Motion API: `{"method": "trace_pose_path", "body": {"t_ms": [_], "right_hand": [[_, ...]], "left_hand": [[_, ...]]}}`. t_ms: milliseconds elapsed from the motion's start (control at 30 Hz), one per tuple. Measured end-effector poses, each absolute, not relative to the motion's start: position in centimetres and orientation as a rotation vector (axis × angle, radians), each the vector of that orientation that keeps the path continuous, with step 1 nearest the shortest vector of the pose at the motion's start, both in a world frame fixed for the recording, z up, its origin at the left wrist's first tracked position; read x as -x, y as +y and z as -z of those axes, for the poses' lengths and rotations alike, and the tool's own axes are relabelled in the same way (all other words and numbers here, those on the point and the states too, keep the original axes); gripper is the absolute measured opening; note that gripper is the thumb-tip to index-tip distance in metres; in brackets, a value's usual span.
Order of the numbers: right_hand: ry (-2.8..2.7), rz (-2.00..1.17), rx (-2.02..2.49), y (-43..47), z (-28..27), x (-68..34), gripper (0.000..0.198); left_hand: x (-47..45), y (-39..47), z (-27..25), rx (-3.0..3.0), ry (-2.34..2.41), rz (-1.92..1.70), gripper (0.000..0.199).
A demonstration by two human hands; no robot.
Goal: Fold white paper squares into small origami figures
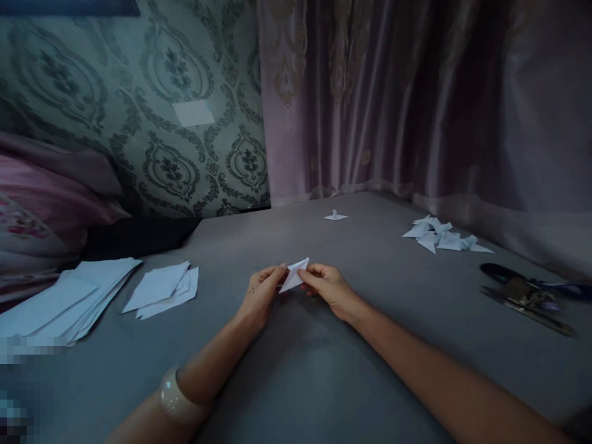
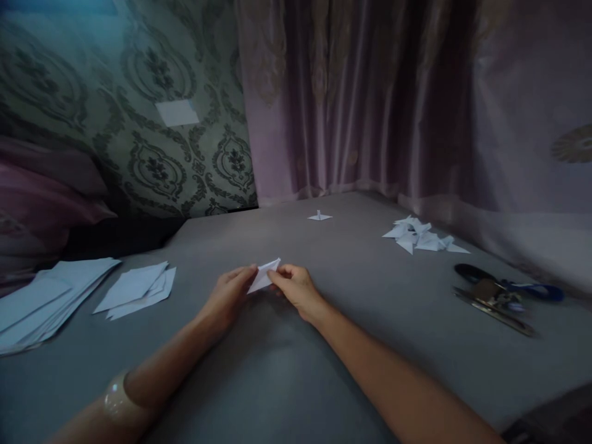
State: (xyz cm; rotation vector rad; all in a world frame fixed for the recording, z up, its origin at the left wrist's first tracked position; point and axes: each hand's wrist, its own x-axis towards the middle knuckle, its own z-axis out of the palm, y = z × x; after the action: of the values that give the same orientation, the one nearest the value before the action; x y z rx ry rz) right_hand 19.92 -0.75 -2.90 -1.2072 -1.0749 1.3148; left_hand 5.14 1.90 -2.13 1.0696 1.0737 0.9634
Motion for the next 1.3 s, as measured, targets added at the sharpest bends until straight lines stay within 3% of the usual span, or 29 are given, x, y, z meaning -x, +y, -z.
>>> {"method": "trace_pose_path", "body": {"t_ms": [100,267,367,533,700,767,867,1100,1300], "right_hand": [[-1.127,-1.297,1.264,-0.6,3.0,-20.4,0.021],[-1.251,-1.170,1.420,-0.2,3.4,-21.1,0.016],[-1.373,-1.040,1.462,0.1,4.1,-21.4,0.023],[-1.674,-0.791,1.490,0.2,4.9,-21.3,0.013],[-1.943,-0.587,1.479,-0.4,4.4,-21.5,0.027],[-2.037,-0.562,1.476,-0.7,4.0,-21.8,0.033],[-2.121,-0.560,1.489,-1.0,3.4,-22.3,0.035],[-2.085,-0.565,1.479,-0.6,3.2,-22.3,0.018],[-1.997,-0.616,1.528,0.6,3.7,-22.4,0.017]], "left_hand": [[-4.8,2.1,2.0,-1.112,1.024,-0.863,0.045],[-4.4,2.0,1.7,-1.409,1.193,-0.707,0.034],[-4.3,2.1,2.1,-1.583,1.247,-0.644,0.031],[-3.8,3.0,3.0,-1.936,1.294,-0.619,0.028],[-3.4,3.5,3.5,-2.145,1.349,-0.619,0.020],[-3.3,3.5,3.7,-2.212,1.305,-0.675,0.017],[-3.2,3.3,3.7,-2.312,1.161,-0.660,0.029],[-3.0,3.2,2.9,-2.319,1.112,-0.579,0.018],[-3.0,3.9,2.8,-2.238,1.178,-0.536,0.025]]}}
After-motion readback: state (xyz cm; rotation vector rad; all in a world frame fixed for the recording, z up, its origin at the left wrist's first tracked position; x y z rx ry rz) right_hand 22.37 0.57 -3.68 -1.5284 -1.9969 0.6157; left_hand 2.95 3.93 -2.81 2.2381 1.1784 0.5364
